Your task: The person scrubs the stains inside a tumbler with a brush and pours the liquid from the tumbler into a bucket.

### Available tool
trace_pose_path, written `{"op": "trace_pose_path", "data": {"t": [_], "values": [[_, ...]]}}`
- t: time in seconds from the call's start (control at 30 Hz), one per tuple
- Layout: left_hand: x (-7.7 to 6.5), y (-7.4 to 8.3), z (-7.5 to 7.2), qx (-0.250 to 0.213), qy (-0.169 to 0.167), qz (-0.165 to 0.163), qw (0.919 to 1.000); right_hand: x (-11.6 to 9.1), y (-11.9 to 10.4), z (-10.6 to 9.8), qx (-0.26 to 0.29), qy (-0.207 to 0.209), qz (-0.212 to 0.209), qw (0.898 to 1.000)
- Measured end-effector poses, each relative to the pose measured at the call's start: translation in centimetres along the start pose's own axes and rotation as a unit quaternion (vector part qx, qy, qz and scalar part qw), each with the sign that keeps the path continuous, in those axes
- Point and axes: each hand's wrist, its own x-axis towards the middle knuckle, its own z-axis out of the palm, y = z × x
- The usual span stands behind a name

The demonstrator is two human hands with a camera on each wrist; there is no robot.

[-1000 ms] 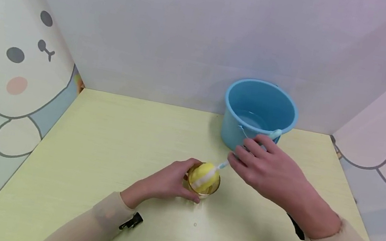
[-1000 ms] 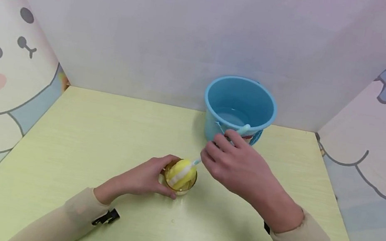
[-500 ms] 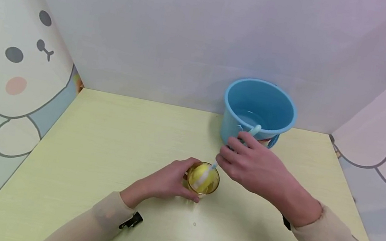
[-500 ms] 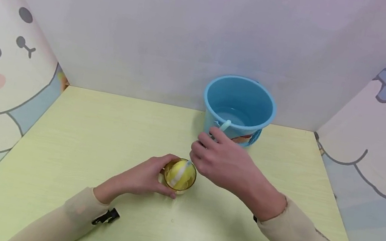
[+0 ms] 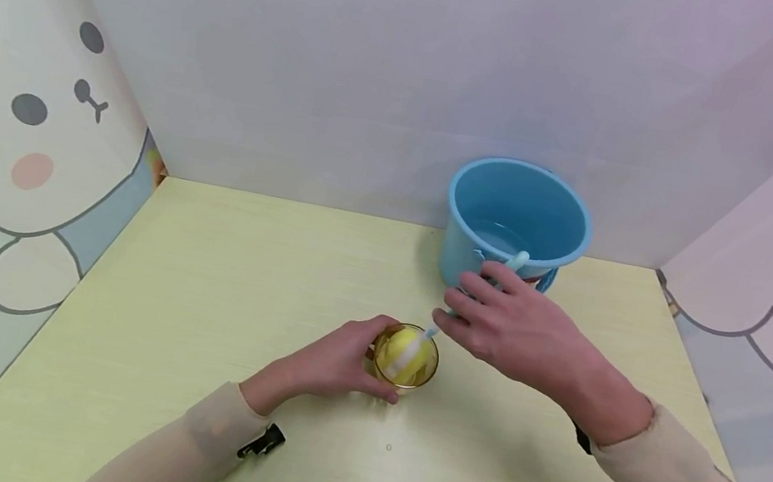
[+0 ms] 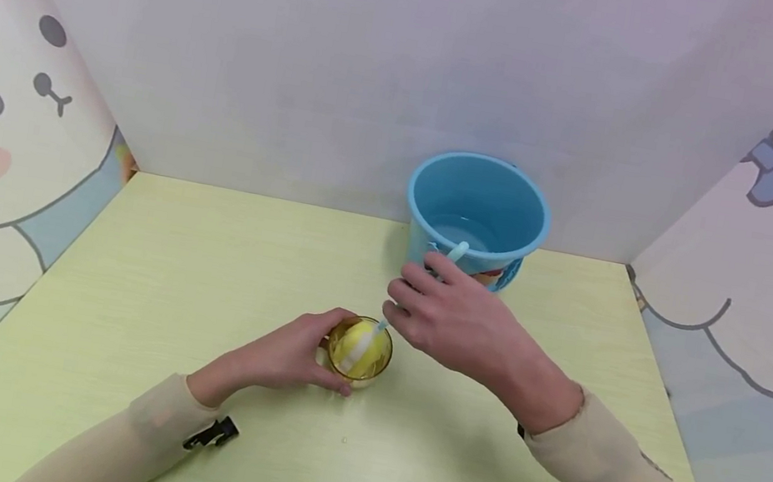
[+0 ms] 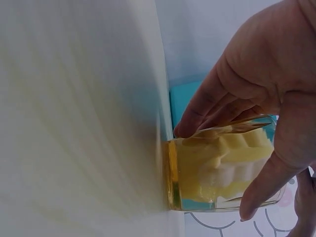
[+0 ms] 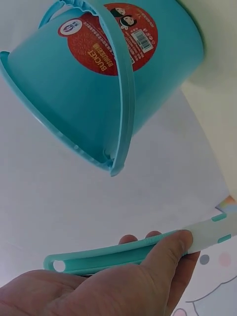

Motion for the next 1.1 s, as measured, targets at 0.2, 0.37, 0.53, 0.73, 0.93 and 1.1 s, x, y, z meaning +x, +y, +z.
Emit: {"op": "trace_pose_path", "data": {"t": [0.2,0.37,0.53,0.73,0.93,1.1], "values": [[0.0,-0.1,0.0,-0.002,0.001,0.002,1.0,-0.3,0.2,-0.1,0.005,-0.01,0.004,1.0],[-0.1,0.0,0.0,-0.002,0.001,0.004,1.0,-0.3,0.1,-0.7,0.016,-0.021,0.014,1.0],[-0.2,-0.1,0.1,0.003,0.002,0.0,1.0,-0.2,-0.2,-1.4,0.014,-0.025,0.013,1.0],[-0.2,-0.2,0.1,0.003,0.003,0.003,1.0,-0.1,-0.7,-2.0,-0.003,-0.014,0.003,1.0],[-0.2,-0.1,0.0,-0.001,0.002,0.01,0.9999,0.4,-1.3,-2.0,-0.037,-0.007,0.003,0.999],[-0.2,-0.1,0.0,-0.008,0.001,0.014,0.9999,1.1,-1.7,-1.8,-0.058,-0.009,0.021,0.998]]}}
